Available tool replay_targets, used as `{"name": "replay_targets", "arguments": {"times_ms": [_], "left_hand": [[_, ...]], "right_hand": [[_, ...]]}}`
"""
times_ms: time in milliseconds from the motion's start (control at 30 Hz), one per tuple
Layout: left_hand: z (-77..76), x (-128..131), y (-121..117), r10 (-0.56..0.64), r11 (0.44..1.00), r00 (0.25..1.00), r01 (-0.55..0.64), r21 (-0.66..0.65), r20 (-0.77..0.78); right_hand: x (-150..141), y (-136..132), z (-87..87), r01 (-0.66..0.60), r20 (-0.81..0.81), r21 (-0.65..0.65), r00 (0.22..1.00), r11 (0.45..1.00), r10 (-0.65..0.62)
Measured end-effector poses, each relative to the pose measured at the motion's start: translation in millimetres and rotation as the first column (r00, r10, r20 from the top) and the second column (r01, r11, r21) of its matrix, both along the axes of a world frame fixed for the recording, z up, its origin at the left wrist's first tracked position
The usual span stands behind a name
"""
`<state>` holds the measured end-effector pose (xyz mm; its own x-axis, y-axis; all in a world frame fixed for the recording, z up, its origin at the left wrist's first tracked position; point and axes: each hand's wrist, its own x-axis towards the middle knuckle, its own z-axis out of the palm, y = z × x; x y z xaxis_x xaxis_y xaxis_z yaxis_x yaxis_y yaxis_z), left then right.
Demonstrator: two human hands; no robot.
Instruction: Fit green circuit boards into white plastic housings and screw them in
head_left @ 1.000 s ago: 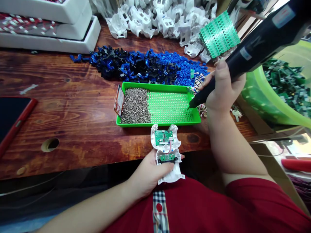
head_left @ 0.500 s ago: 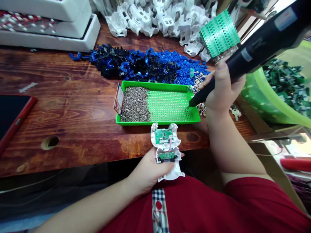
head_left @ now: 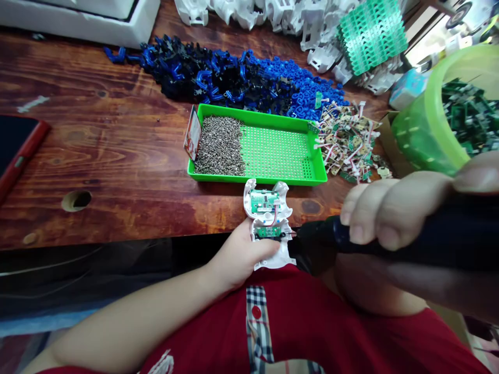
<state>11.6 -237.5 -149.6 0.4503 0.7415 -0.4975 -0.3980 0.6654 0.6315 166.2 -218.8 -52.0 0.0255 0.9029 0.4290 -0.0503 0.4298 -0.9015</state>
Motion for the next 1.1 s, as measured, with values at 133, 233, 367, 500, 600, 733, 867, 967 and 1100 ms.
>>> {"name": "replay_targets", "arguments": {"times_ms": [133, 233, 367, 500, 600, 733, 867, 967, 1100], "left_hand": [[-1.6, -1, -1, 0.002, 0.999, 1.0, -0.001, 0.032, -0.031], [-2.2, -1, -1, -0.016, 0.999, 0.999, 0.018, 0.044, -0.048], [-1.6, -2, 0, -0.03, 0.997, 0.997, 0.035, 0.07, -0.073], [-0.6, -1, 0, -0.024, 0.995, 0.991, 0.037, 0.098, -0.129], [-1.2, -1, 0, -0.011, 0.994, 0.99, 0.026, 0.103, -0.141], [-3.3, -1, -1, -0.021, 0.993, 0.988, 0.038, 0.108, -0.156], [-3.7, -2, -1, -0.018, 0.994, 0.983, 0.038, 0.106, -0.183], [-1.2, -2, 0, -0.021, 0.993, 0.981, 0.042, 0.107, -0.194], [3.1, -3, 1, -0.07, 0.995, 0.989, 0.078, 0.057, -0.129]], "right_hand": [[-15, -3, 0.1, 0.004, -0.045, -0.007, 0.999, 1.0, -0.004], [-21, -2, -1.1, -0.008, -0.062, -0.002, 0.998, 1.0, 0.008], [-22, -4, -1.7, -0.017, -0.068, -0.01, 0.998, 1.0, 0.016], [-18, -5, -1.6, -0.062, -0.027, -0.019, 0.998, 0.998, 0.062], [-17, -4, 0.5, -0.115, 0.049, -0.053, 0.992, 0.992, 0.118], [-21, -4, 3.8, -0.066, 0.103, -0.065, 0.992, 0.996, 0.073], [-23, -6, -0.5, -0.093, 0.059, -0.07, 0.994, 0.993, 0.098], [-16, -8, -5.1, -0.116, -0.004, -0.083, 0.993, 0.99, 0.116], [6, 0, -4.9, 0.002, -0.011, -0.078, 1.0, 0.997, -0.003]]}}
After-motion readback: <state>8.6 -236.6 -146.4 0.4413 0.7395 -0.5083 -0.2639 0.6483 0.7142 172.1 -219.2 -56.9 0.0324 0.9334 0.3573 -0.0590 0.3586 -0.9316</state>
